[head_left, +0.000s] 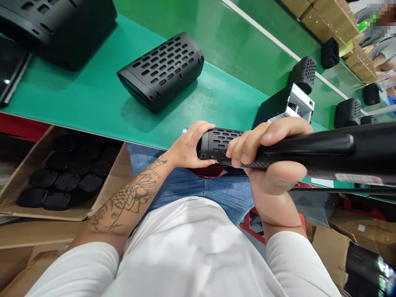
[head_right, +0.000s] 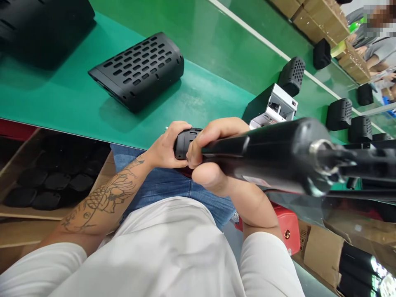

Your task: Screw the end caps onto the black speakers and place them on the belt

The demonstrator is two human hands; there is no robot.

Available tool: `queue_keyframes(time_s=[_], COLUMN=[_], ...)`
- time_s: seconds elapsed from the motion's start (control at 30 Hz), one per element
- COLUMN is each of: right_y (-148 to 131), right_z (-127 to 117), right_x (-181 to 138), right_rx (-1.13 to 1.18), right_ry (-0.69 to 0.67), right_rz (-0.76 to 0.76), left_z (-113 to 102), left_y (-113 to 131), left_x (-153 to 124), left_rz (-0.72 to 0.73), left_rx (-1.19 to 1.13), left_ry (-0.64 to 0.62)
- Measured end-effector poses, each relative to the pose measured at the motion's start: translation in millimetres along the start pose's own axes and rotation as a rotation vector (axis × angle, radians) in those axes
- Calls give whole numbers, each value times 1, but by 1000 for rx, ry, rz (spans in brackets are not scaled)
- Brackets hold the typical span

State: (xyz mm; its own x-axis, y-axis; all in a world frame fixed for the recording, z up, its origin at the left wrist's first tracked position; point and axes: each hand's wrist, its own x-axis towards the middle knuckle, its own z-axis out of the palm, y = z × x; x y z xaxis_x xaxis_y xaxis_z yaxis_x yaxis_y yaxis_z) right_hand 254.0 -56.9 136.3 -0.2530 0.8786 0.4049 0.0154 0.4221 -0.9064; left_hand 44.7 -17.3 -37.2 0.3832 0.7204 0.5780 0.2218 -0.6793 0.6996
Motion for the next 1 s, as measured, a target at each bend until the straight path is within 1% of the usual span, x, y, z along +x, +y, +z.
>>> queue_keyframes(time_s=[0.03, 0.1, 0.23, 0.37, 0.53, 0.67, 0.8, 0.93, 1.0], right_y=[7, 18, 22, 21, 23, 27, 32, 35, 35], right_z=[1, 5, 9, 10, 14, 13, 10, 11, 14], right_x=[1, 3, 7, 14, 20, 17, 14, 17, 20], right_rx=[20, 47, 10, 27, -21, 14, 20, 79, 104], right_ry=[-21, -20, 19, -43, -58, -123, -187, -277, -292], right_rz=[-47, -117, -112, -149, -189, -131, -44, -65, -72], left_z=[0, 1, 0, -2, 1, 3, 3, 3, 2], left_y=[0, 0, 2, 6, 6, 5, 6, 5, 6], left_x=[0, 0, 0, 0, 2, 2, 2, 3, 3], left_rz=[16, 24, 6, 59, 64, 6, 15, -5, -41], left_rx=[4, 14, 44, 68, 58, 57, 75, 46, 27], left_ry=[2, -1, -13, -1, 31, -11, -19, -19, -28])
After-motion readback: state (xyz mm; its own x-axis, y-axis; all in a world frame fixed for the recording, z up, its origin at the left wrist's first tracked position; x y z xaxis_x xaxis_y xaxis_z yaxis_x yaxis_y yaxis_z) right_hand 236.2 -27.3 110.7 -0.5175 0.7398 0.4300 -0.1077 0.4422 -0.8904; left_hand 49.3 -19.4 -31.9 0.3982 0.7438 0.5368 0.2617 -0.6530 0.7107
